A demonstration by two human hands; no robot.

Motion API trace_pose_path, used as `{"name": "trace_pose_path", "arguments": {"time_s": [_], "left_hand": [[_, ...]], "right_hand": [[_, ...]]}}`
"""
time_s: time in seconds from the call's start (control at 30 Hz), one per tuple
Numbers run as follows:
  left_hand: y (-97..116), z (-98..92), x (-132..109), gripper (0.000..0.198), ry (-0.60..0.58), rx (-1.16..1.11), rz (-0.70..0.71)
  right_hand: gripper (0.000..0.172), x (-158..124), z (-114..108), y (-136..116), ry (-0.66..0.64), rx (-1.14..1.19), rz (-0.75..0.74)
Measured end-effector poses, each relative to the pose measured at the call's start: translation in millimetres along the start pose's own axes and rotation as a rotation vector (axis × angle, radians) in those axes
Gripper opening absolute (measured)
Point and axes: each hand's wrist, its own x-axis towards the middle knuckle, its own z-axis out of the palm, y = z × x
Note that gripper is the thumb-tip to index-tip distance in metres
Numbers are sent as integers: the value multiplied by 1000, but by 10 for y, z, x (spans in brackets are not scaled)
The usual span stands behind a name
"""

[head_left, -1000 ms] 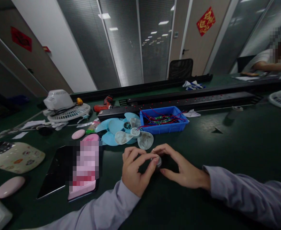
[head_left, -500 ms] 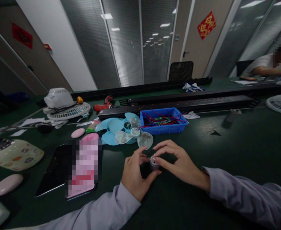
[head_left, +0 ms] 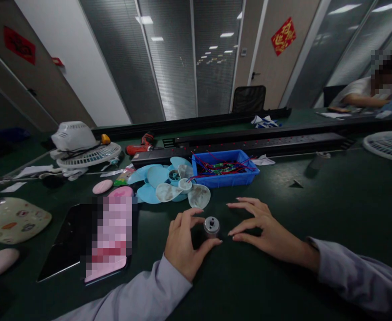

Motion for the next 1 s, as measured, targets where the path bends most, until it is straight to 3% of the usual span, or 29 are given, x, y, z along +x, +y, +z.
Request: {"name": "trace_pose_path", "arguments": {"time_s": [0.13, 0.2, 0.37, 0.57, 0.67, 0.87, 0.93, 1.0], "left_hand": [[4, 12, 3, 57, -18, -22, -2], [16, 11, 8, 59, -41, -30, -18], [27, 13, 8, 62, -71, -84, -64], [7, 18, 15, 59, -47, -65, -25], [36, -13, 5, 59, 40, -66, 14], [156, -66, -27, 32, 275, -160, 168], [171, -31, 6, 29, 308, -153, 164], [172, 16, 52, 27, 322, -175, 141]], "right_hand": [[16, 140, 67, -109, 319, 67, -70], [16, 222, 125, -181, 372, 109, -121], [13, 344, 238, -297, 290, 184, -165], [14, 345, 231, -302, 214, 238, -147], [19, 323, 221, -293, 180, 270, -152], [63, 279, 250, -274, -8, 490, -112], [60, 282, 264, -282, -38, 493, -120], [48, 296, 272, -294, -37, 485, -112]]}}
